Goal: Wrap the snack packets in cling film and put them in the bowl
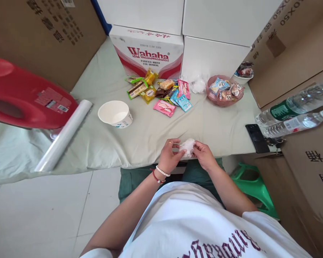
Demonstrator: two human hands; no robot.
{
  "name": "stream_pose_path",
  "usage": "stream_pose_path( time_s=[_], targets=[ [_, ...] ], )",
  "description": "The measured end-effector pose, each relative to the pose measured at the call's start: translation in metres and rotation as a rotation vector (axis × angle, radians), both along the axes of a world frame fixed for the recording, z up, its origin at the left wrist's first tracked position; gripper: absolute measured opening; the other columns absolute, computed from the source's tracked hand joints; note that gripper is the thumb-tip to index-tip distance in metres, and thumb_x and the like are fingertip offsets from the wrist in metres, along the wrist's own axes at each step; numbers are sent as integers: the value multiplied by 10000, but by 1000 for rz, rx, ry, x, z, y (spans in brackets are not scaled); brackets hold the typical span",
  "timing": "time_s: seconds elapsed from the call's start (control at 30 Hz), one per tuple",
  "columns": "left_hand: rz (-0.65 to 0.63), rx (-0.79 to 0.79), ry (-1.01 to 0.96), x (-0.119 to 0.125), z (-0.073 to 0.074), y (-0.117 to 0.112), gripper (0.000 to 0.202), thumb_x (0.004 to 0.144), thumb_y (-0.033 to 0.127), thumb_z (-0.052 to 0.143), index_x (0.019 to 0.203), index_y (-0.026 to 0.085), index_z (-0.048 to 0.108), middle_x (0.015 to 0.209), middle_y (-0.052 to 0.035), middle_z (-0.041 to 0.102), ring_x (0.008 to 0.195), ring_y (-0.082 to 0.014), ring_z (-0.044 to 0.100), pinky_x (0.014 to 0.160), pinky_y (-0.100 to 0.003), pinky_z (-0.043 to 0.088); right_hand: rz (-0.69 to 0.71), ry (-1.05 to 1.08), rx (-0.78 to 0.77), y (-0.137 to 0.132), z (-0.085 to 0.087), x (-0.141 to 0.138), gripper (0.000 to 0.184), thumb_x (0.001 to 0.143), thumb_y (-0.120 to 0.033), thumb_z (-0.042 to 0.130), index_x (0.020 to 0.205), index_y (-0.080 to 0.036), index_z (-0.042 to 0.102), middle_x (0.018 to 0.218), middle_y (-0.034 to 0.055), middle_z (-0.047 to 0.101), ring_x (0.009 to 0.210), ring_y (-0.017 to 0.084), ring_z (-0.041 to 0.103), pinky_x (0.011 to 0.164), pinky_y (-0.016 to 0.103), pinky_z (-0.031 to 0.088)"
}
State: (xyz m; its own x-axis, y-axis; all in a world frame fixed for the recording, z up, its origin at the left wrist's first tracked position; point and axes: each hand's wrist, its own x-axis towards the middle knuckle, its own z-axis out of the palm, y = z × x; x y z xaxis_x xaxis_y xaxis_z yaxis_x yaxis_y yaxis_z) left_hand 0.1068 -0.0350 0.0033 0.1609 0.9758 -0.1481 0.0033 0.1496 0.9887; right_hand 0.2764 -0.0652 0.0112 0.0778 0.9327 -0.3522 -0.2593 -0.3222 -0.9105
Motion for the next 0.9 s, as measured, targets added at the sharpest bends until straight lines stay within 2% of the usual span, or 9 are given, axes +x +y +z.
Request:
stream_pose_path(
  time_s=[0.1,0.2,0.27,0.47,0.57,0.7,0.83,0.9],
  targets=[
    [74,-84,-37,-9,-5,-4,285,712,409,822,818,190,674,777,-18,647,682,-135,607,579,-244,513,-21,4,-36,-3,2,6,351,642,-473,885,802,-206,723,698,-26,649,594,106,533,540,234,465],
    [129,-124,-101,-21,-7,-10,339,725,467,807,817,191,633,657,26,603,586,-113,574,553,-239,485,-41,86,-89,-5,4,10,407,581,-460,923,801,-200,702,662,-50,598,566,85,508,500,208,424],
    [176,-124,-145,-28,-6,-13,381,729,500,807,832,194,604,676,29,614,603,-105,581,569,-230,482,-51,120,-100,-7,5,10,422,567,-449,932,804,-199,690,669,-54,593,567,79,506,487,196,408],
    [252,-158,-331,-46,0,-20,475,736,553,823,883,210,529,955,-33,718,746,-105,645,699,-268,550,-103,53,-33,-11,0,10,389,603,-442,907,792,-211,658,627,-67,552,536,74,488,470,191,412],
    [226,-195,-446,-54,-1,-19,489,718,514,868,884,216,516,959,-26,720,753,-106,655,742,-295,565,-202,76,35,-11,0,13,395,615,-427,900,810,-226,620,662,-73,557,522,67,485,461,193,407],
    [231,-203,-476,-60,-6,-14,484,722,491,878,881,222,507,939,-5,713,791,-114,681,803,-328,579,-296,155,91,-10,8,21,435,622,-406,905,799,-243,543,681,-79,550,545,71,512,453,181,387],
    [283,-218,-481,-63,-13,-10,481,720,475,877,884,221,503,930,-2,711,798,-116,687,761,-299,569,-307,188,48,-5,12,28,500,592,-403,925,799,-248,497,659,-89,521,526,69,501,401,164,300],
    [299,-220,-469,-67,-14,-8,468,725,466,871,881,218,507,914,1,701,775,-108,676,739,-283,558,-286,150,39,-1,11,28,499,600,-424,920,796,-244,498,655,-92,510,511,63,489,397,166,298]
  ],
)
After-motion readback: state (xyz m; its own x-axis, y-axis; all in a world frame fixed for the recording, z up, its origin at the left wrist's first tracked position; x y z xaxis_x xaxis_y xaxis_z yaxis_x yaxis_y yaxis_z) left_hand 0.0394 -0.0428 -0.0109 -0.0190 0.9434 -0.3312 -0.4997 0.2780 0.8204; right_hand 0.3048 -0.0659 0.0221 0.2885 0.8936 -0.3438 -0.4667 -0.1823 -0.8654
